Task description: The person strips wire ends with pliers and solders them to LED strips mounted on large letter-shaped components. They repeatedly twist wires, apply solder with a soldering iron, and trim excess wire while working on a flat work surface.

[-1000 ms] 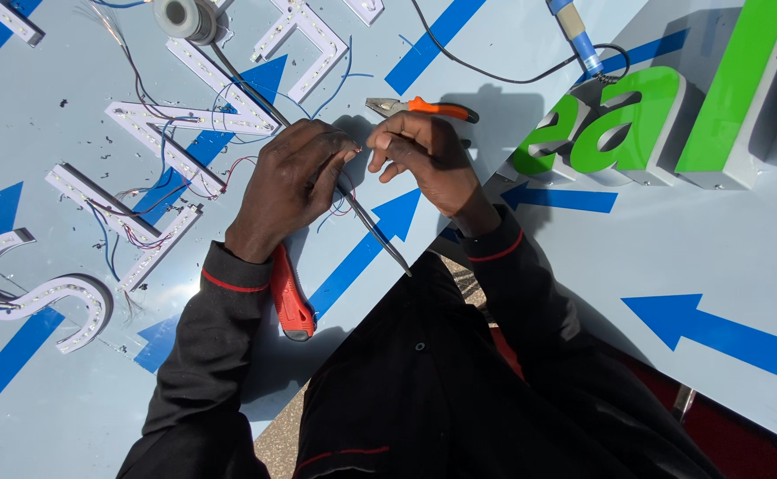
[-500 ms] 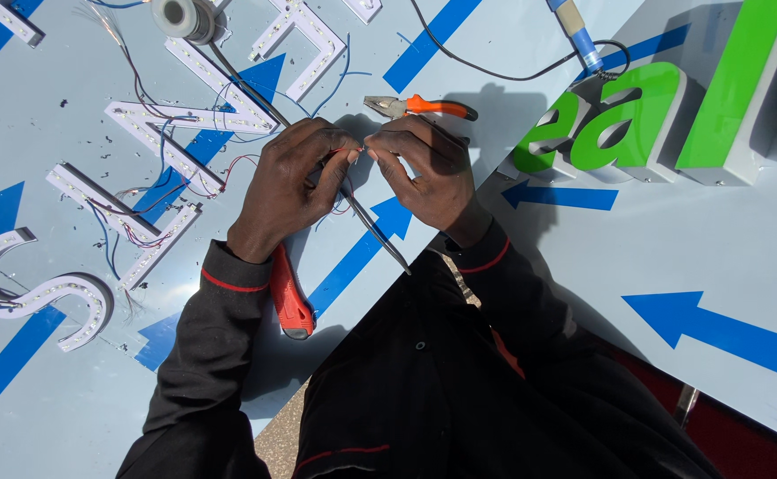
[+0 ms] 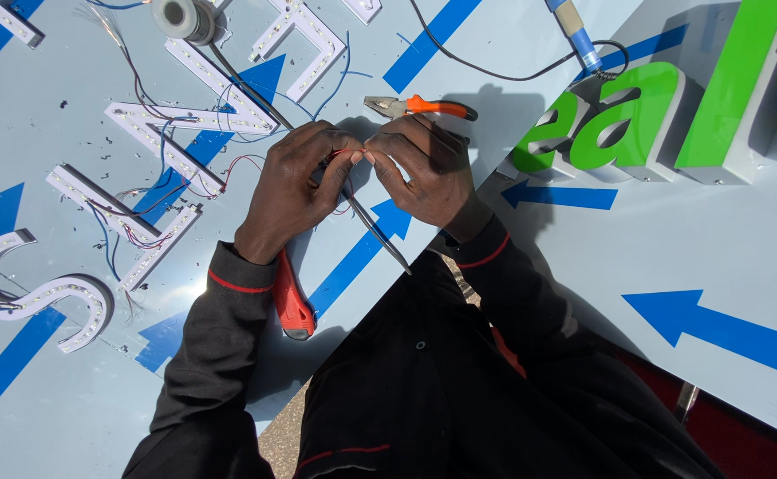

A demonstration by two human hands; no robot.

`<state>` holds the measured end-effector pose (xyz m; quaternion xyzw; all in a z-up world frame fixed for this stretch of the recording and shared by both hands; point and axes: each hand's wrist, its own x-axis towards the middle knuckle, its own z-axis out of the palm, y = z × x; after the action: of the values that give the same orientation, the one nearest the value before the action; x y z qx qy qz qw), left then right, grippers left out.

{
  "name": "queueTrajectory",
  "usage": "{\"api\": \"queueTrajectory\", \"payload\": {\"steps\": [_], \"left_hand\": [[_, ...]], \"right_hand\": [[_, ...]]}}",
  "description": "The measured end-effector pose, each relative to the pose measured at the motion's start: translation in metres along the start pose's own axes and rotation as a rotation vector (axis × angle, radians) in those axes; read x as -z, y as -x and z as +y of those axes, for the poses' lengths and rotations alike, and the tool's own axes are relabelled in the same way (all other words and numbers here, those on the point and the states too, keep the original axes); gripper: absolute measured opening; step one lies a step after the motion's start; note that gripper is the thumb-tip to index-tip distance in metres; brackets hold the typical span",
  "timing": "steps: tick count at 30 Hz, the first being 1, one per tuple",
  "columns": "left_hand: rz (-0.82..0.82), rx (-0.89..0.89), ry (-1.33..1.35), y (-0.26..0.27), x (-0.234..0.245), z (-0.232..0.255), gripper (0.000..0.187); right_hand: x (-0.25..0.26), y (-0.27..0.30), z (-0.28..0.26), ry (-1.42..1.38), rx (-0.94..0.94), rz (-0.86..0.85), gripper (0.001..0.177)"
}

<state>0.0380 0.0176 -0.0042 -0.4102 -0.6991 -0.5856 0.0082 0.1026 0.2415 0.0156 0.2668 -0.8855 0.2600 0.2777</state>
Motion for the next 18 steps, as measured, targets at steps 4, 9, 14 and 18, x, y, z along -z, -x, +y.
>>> {"api": "queueTrajectory", "payload": {"steps": [4,9,14,18], "left_hand": [[-0.035,-0.064,-0.192,0.006,-0.001,-0.006,0.01],[-0.138,-0.295,-0.464,0.02,-0.001,-0.018,0.018],[-0.05,-0.226,-0.353,0.016,-0.003,-0.024,0.016],[0.026,-0.152,-0.327,0.007,-0.003,-0.015,0.013]], "right_hand": [[0.0,-0.002,0.001,-0.085,-0.076,-0.06,0.002],[-0.046,0.042,0.022,-1.323,-0.846,-0.221,0.021],[-0.028,0.029,0.021,-1.252,-0.77,-0.182,0.024],[-0.005,0.011,0.014,-0.118,-0.163,-0.141,0.013]]}}
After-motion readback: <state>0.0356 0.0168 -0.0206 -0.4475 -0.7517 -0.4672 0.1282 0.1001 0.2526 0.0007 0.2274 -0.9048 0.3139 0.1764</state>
